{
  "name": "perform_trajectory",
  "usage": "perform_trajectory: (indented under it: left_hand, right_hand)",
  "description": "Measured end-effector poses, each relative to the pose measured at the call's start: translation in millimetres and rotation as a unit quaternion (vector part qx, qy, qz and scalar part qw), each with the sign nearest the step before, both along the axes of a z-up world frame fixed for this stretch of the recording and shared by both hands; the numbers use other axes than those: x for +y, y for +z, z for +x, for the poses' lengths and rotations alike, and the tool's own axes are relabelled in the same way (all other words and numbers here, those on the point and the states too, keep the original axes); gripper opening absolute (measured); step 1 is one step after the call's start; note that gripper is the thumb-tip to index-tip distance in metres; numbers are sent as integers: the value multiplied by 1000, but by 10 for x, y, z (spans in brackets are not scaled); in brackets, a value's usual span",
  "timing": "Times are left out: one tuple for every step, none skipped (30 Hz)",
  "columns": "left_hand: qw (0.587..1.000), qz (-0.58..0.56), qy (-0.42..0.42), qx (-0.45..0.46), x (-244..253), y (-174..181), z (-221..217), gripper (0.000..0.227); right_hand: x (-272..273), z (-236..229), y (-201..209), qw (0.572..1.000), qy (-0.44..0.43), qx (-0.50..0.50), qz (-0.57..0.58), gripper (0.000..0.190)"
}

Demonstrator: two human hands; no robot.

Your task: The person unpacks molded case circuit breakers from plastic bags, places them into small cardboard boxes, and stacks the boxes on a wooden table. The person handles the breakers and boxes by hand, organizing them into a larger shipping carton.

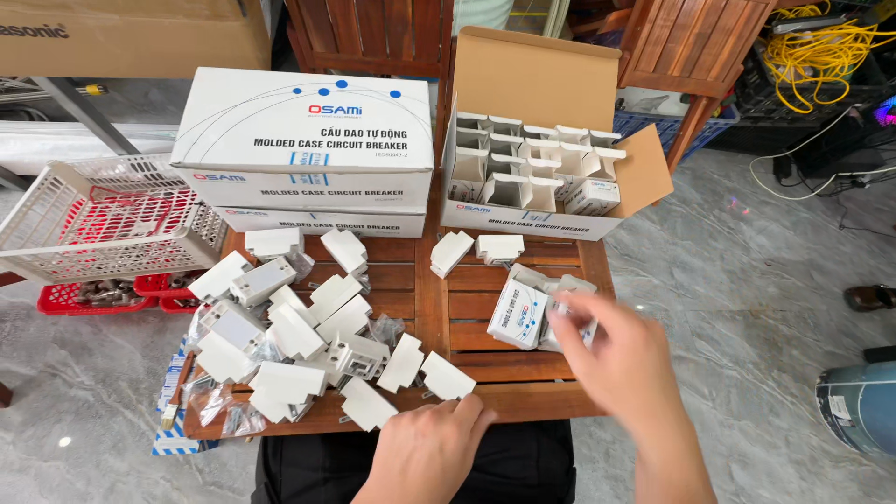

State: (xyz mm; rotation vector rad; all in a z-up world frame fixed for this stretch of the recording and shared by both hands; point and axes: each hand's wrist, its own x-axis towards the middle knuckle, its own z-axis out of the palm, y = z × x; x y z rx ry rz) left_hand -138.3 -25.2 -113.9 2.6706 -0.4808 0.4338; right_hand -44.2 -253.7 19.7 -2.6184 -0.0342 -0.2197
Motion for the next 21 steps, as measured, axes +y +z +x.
perform_trajectory:
  left_hand:
    - [1000,0,-2,-2,12,17,-1,36]
    - [1000,-13,-3,15,24,37,-5,44]
    - [999,-28,-4,31,23,61,-14,52]
    - [999,-29,-6,29,39,114,-24,52]
    - [999,-42,-12,21,72,167,-18,51]
    - [998,-55,-19,13,108,225,-10,50]
    - [998,-55,-21,7,148,222,-38,50]
    - [998,-60,-10,15,184,218,-59,48]
    - [997,-68,-3,26,197,207,-89,47]
    - [997,-70,-9,22,234,125,-109,47]
    - [997,-64,17,31,284,42,-140,43]
    - [997,-58,42,40,335,-46,-168,39]
    - [997,-58,41,40,385,-108,-181,39]
    - [995,-47,57,65,433,-172,-194,43]
    - [993,-36,73,88,482,-241,-192,47]
    - [993,-36,72,86,524,-181,-129,47]
    - [988,-41,78,127,554,-116,-101,45]
    - [981,-46,84,167,584,-53,-73,43]
    - [981,-48,83,166,622,93,-18,43]
    - [981,-90,87,150,665,240,40,29]
    - [978,-133,95,132,704,393,117,21]
  right_hand:
    - [137,220,51,1000,-2,-2,0,26]
    - [273,438,108,998,29,61,-13,32]
    - [397,650,176,990,59,124,-28,38]
    - [578,798,133,990,57,122,-29,38]
    - [777,963,94,975,107,162,-107,47]
    - [979,1132,62,950,155,200,-185,60]
    - [1091,1202,-82,951,152,194,-186,60]
    - [1200,1283,-225,938,158,178,-250,73]
    - [1270,1354,-376,921,160,165,-315,90]
    - [1272,1376,-469,922,153,163,-317,90]
    - [1297,1397,-575,922,151,151,-323,82]
    - [1321,1420,-684,923,149,138,-328,74]
    - [1316,1437,-766,923,148,138,-328,74]
    - [1308,1454,-851,928,127,153,-314,73]
    - [1302,1484,-937,933,107,167,-299,72]
    - [1345,1455,-803,934,106,166,-299,72]
    - [1373,1392,-675,934,106,207,-270,68]
    - [1403,1331,-548,932,107,248,-241,64]
    - [1382,1203,-407,932,106,247,-242,64]
    - [1365,1078,-265,954,100,242,-143,77]
    - [1360,981,-111,967,97,232,-45,97]
